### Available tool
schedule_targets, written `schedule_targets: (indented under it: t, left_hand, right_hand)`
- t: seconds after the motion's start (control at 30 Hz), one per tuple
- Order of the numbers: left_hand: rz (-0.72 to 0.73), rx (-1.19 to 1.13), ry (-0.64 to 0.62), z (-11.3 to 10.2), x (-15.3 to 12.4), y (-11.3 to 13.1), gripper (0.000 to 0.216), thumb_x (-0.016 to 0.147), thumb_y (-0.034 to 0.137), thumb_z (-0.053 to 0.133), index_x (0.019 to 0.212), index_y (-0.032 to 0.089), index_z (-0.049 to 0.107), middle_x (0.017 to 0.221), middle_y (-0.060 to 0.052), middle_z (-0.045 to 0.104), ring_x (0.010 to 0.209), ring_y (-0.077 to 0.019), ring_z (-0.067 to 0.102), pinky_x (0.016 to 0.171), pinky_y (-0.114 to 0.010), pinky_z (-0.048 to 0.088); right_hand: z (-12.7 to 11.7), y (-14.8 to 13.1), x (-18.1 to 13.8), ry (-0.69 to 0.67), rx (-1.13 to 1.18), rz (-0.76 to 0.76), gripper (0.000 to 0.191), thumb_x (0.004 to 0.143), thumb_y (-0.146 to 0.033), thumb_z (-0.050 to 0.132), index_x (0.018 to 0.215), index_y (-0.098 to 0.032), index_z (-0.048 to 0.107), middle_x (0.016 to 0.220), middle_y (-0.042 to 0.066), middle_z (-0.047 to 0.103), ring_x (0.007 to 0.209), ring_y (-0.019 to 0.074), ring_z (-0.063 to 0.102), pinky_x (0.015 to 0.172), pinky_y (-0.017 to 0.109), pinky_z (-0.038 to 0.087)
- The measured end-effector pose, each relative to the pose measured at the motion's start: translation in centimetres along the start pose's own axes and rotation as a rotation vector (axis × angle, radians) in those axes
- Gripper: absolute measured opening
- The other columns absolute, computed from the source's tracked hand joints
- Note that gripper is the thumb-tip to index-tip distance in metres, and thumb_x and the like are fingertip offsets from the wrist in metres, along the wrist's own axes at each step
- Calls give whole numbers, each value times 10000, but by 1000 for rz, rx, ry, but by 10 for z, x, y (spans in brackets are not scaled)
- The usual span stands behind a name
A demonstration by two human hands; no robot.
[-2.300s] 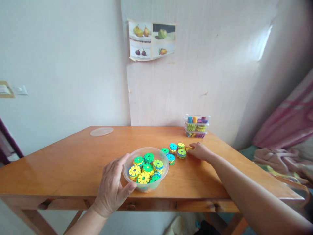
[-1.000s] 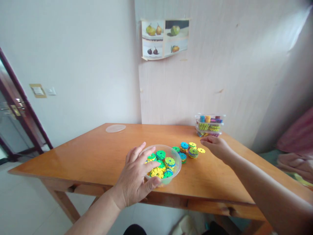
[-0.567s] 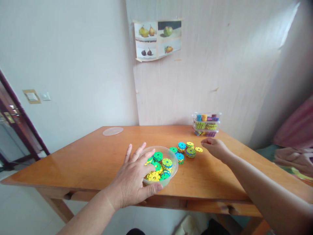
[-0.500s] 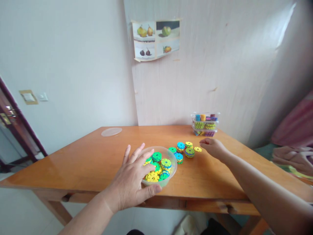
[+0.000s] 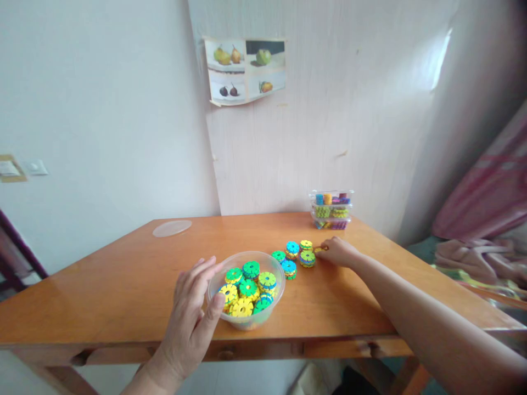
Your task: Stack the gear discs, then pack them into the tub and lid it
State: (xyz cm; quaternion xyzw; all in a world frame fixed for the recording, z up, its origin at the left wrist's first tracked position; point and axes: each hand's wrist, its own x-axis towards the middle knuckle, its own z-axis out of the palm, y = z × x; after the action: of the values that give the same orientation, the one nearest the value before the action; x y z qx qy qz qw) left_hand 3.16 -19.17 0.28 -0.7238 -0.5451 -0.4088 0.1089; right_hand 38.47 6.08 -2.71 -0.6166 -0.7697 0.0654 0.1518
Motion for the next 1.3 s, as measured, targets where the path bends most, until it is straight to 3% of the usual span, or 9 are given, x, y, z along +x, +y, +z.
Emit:
schedule_targets:
  t: [0.23,0.47,0.6,0.73,0.87,1.0,1.13,1.3]
  left_hand:
    - [-173,-61,52,19,-19,-6,542,933,430,425,1416,209,319,1412,-132,433,1303,-264,419,1106,-505,299]
    - [-170,-132,24,21,-10,-17,513,959,355,408,1440,224,289,1444,-123,425,1324,-229,411,1114,-478,296]
    - [-167,-102,3,20,-6,-24,473,967,346,385,1422,230,329,1422,-111,465,1340,-232,385,1122,-506,269]
    - [-147,-111,7,23,-8,-27,477,969,358,359,1420,205,333,1441,-124,433,1338,-238,389,1121,-503,284]
    - [-154,-110,16,24,-11,-27,492,962,359,378,1425,199,331,1445,-124,428,1335,-235,399,1112,-472,320]
    - [-138,-90,17,22,-11,-26,500,959,364,380,1425,188,340,1435,-125,443,1336,-238,401,1108,-463,330]
    - [-122,-61,14,22,-10,-26,511,953,375,383,1423,176,350,1429,-133,449,1335,-248,398,1108,-470,326]
    - [-95,-35,20,21,-11,-26,526,952,400,364,1429,179,341,1424,-129,451,1337,-256,388,1111,-477,314]
  right_hand:
    - [3,1,1,-8,39,8,240,691,-369,655,770,-146,697,808,92,691,751,220,608,577,266,362]
    - [-13,-3,-12,47,259,-5,173,766,-298,551,813,-157,639,730,40,661,669,157,597,552,232,402]
    - [-44,-45,-35,97,588,-110,211,784,-356,563,863,-169,618,698,21,623,631,137,563,539,222,412]
    - [-69,-112,-65,-33,692,-310,186,789,-355,578,870,-195,629,724,0,619,631,122,539,526,212,405]
    - [-63,-167,-79,-193,657,-429,145,786,-300,577,854,-191,644,709,-6,616,591,103,509,500,201,384]
    - [-41,-195,-74,-238,551,-512,123,760,-229,581,839,-187,666,725,-7,643,630,104,539,531,195,396]
    - [-36,-196,-61,-135,430,-514,148,731,-167,560,830,-185,668,733,-3,661,657,119,563,565,210,399]
    - [-53,-162,-42,68,299,-450,182,738,-175,529,855,-182,669,738,6,667,656,131,565,575,225,386]
